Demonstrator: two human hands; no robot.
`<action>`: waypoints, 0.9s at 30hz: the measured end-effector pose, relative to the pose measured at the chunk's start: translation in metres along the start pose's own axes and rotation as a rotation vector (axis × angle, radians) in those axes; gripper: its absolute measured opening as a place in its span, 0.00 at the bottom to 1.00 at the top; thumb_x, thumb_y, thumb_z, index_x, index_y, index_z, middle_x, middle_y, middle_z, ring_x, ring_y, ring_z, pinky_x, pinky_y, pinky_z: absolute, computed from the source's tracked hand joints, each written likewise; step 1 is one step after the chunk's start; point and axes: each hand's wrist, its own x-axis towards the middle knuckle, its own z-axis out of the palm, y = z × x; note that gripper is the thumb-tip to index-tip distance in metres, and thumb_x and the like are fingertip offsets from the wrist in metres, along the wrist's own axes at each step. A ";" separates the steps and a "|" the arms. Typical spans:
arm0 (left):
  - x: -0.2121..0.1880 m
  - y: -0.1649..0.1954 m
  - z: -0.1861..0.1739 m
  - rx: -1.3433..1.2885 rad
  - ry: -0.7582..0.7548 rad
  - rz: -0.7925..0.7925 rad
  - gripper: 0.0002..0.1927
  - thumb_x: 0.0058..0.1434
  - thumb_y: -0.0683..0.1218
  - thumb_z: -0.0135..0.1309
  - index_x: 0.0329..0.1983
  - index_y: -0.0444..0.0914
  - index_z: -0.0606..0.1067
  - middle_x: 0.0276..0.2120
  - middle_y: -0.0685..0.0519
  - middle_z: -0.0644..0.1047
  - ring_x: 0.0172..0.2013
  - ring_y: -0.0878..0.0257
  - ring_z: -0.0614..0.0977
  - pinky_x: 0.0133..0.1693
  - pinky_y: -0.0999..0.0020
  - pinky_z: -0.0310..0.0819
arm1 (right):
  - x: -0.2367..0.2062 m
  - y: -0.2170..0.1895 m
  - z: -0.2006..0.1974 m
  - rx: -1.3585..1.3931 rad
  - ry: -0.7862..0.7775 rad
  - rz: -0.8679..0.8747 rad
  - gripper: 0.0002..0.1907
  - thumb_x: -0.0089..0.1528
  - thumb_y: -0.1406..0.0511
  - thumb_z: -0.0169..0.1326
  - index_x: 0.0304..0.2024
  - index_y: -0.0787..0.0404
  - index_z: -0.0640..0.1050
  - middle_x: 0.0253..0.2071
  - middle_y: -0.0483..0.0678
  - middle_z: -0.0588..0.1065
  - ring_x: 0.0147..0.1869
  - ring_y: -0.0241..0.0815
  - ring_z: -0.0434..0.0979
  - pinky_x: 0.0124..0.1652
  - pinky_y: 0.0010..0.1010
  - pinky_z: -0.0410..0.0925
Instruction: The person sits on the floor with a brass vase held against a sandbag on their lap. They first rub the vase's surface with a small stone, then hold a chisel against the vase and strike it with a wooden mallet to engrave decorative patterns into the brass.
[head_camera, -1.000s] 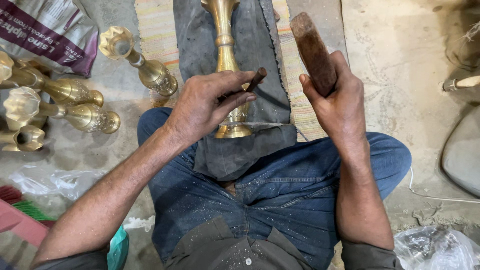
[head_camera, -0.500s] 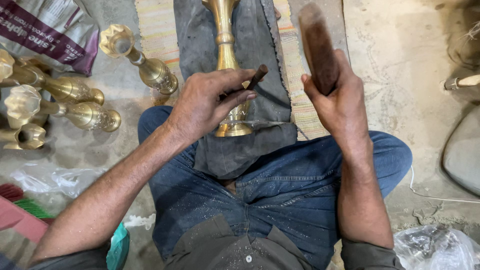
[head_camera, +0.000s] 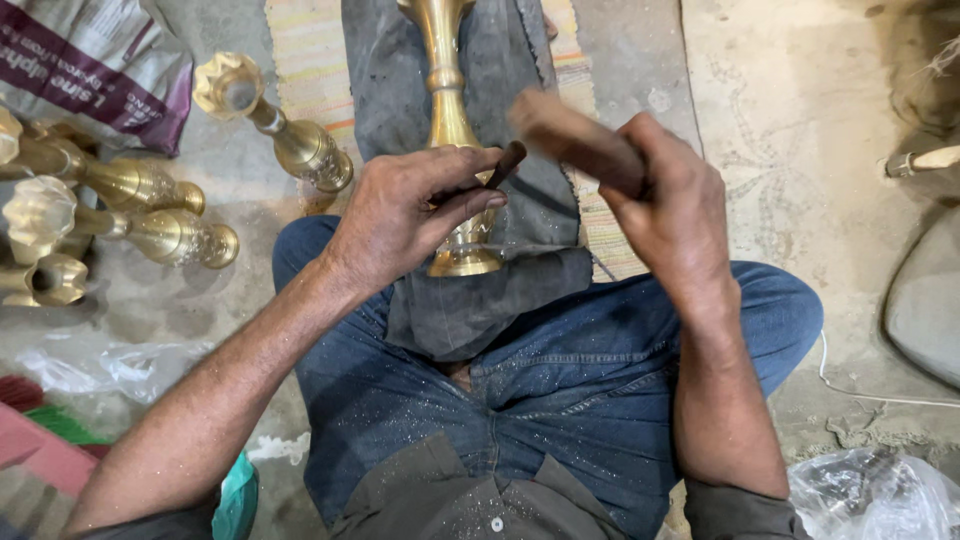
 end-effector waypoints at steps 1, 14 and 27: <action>0.000 0.001 0.000 -0.020 0.008 0.001 0.20 0.67 0.47 0.61 0.61 0.39 0.76 0.46 0.50 0.84 0.40 0.63 0.88 0.40 0.68 0.86 | 0.000 0.000 0.001 -0.031 0.020 -0.052 0.17 0.61 0.68 0.66 0.47 0.65 0.72 0.35 0.57 0.76 0.40 0.50 0.79 0.38 0.39 0.70; 0.002 -0.002 0.001 0.044 -0.021 -0.019 0.18 0.69 0.47 0.60 0.60 0.39 0.76 0.42 0.50 0.83 0.39 0.62 0.87 0.42 0.66 0.85 | -0.002 0.000 0.001 -0.204 0.060 -0.209 0.12 0.64 0.68 0.64 0.43 0.64 0.73 0.34 0.53 0.75 0.41 0.44 0.77 0.43 0.39 0.67; -0.001 -0.006 0.002 0.018 0.001 -0.008 0.18 0.67 0.47 0.62 0.58 0.37 0.77 0.42 0.50 0.84 0.37 0.63 0.87 0.38 0.69 0.86 | 0.001 -0.009 -0.008 -0.144 -0.022 -0.045 0.18 0.59 0.68 0.66 0.45 0.64 0.71 0.33 0.58 0.73 0.40 0.61 0.75 0.39 0.47 0.67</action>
